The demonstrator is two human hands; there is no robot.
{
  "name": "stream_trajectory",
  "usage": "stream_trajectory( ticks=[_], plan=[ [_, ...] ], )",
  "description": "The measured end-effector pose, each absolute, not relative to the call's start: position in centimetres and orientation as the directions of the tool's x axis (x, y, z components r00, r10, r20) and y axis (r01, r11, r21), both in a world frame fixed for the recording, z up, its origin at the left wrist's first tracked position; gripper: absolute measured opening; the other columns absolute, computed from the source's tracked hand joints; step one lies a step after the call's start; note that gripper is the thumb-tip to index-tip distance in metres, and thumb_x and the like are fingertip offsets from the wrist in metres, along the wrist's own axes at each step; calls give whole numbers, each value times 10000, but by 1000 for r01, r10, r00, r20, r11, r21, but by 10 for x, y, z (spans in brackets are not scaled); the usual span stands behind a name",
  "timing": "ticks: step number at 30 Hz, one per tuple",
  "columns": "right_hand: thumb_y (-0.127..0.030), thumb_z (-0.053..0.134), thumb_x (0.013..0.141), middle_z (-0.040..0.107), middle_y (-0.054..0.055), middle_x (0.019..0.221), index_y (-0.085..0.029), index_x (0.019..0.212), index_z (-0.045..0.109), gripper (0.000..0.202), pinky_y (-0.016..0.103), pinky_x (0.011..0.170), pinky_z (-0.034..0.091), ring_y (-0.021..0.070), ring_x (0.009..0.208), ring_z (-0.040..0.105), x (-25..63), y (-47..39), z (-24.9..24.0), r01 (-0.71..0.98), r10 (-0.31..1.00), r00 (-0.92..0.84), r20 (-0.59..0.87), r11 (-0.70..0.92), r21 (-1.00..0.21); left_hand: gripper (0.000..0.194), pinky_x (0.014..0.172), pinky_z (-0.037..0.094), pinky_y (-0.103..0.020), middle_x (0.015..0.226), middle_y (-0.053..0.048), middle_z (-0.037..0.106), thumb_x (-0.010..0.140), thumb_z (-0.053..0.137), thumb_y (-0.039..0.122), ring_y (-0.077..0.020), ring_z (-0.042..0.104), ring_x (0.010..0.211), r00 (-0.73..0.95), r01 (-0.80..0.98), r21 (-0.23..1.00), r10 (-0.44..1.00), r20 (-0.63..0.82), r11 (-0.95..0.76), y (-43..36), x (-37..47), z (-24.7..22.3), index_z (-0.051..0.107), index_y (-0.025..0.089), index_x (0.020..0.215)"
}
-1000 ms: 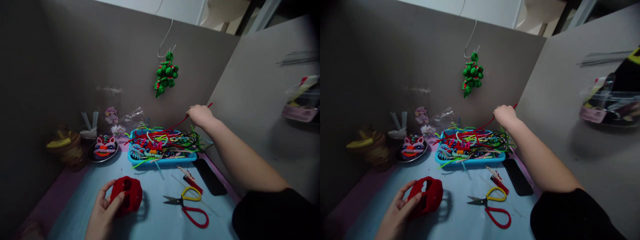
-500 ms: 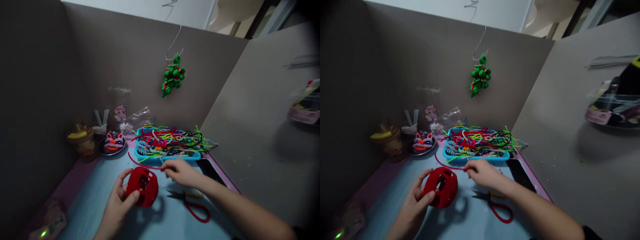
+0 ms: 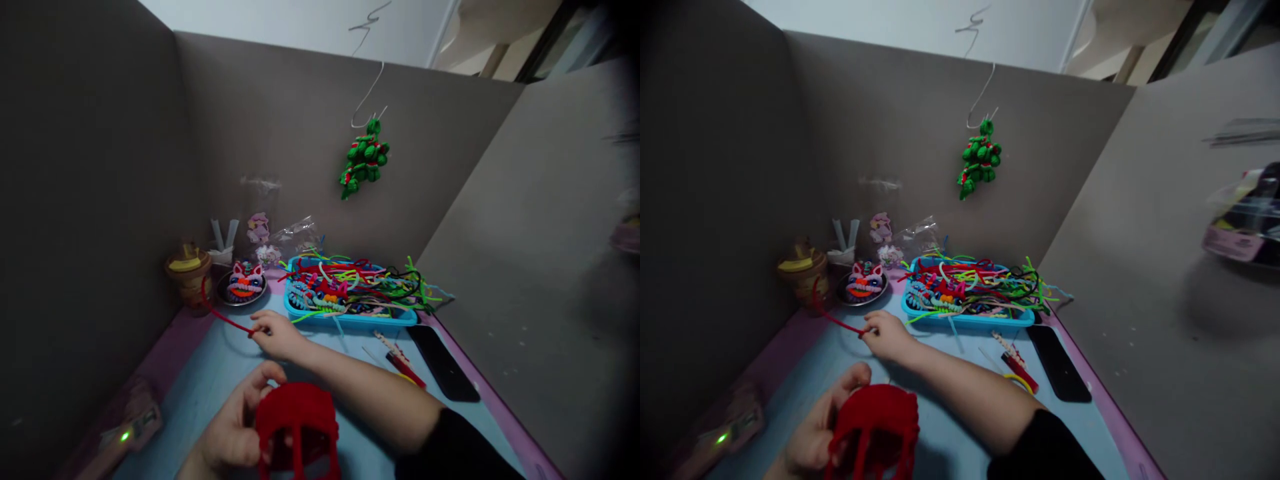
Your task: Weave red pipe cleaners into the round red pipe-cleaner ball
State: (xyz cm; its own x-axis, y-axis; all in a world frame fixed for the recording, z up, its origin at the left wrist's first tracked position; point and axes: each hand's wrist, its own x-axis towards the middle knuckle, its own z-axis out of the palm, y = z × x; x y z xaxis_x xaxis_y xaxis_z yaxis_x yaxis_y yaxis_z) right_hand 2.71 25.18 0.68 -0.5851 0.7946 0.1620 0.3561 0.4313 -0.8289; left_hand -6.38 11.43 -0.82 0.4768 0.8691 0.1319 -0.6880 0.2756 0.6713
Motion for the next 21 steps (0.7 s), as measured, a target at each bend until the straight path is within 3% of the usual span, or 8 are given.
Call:
stream_trajectory(
  ticks=[2,5,10,13,18,21],
  plan=[
    [-87,622,770,598,97,1296,-169,780,713,123,299,961,461,197,1144,595,-2,266,2,357,774,-603,195,480,-801,610,555,457,-177,718,-1,687,540,899,329,-115,623,572,560,-692,647,804,203,319,118,-60,-11,593,253,1061],
    [-65,637,761,641,91,1211,-167,780,704,124,307,980,449,201,1152,588,-29,285,-6,387,766,-611,200,509,-769,529,538,410,-129,690,19,656,658,833,295,-70,574,539,529,-731,632,799,286,258,122,-61,-6,569,260,1115],
    [-81,650,768,655,86,1146,-156,787,683,84,278,947,436,187,1087,591,-34,301,-17,454,801,-573,177,489,-745,570,560,416,-149,642,28,620,628,836,263,-86,568,546,438,-750,620,875,207,229,118,-65,8,577,241,1135],
    [-94,678,740,672,55,1048,-157,734,666,64,241,859,434,167,991,592,-34,306,-16,476,807,-573,143,470,-743,581,591,432,-172,643,26,622,640,824,277,-100,585,570,412,-758,608,897,163,237,115,-62,12,567,230,1159],
    [-126,636,753,556,-28,595,-159,620,623,137,219,572,364,116,597,501,-27,306,-12,502,823,-563,81,418,-757,584,607,435,-184,661,16,642,630,827,271,-107,604,591,404,-733,644,902,152,220,116,-60,12,571,203,1151],
    [-98,630,726,546,-34,611,-155,585,595,157,209,578,353,102,607,488,-4,294,-14,489,822,-561,98,425,-762,578,598,438,-184,674,6,655,639,817,264,-114,616,600,405,-733,651,896,180,200,119,-62,9,576,198,1160]
  ],
)
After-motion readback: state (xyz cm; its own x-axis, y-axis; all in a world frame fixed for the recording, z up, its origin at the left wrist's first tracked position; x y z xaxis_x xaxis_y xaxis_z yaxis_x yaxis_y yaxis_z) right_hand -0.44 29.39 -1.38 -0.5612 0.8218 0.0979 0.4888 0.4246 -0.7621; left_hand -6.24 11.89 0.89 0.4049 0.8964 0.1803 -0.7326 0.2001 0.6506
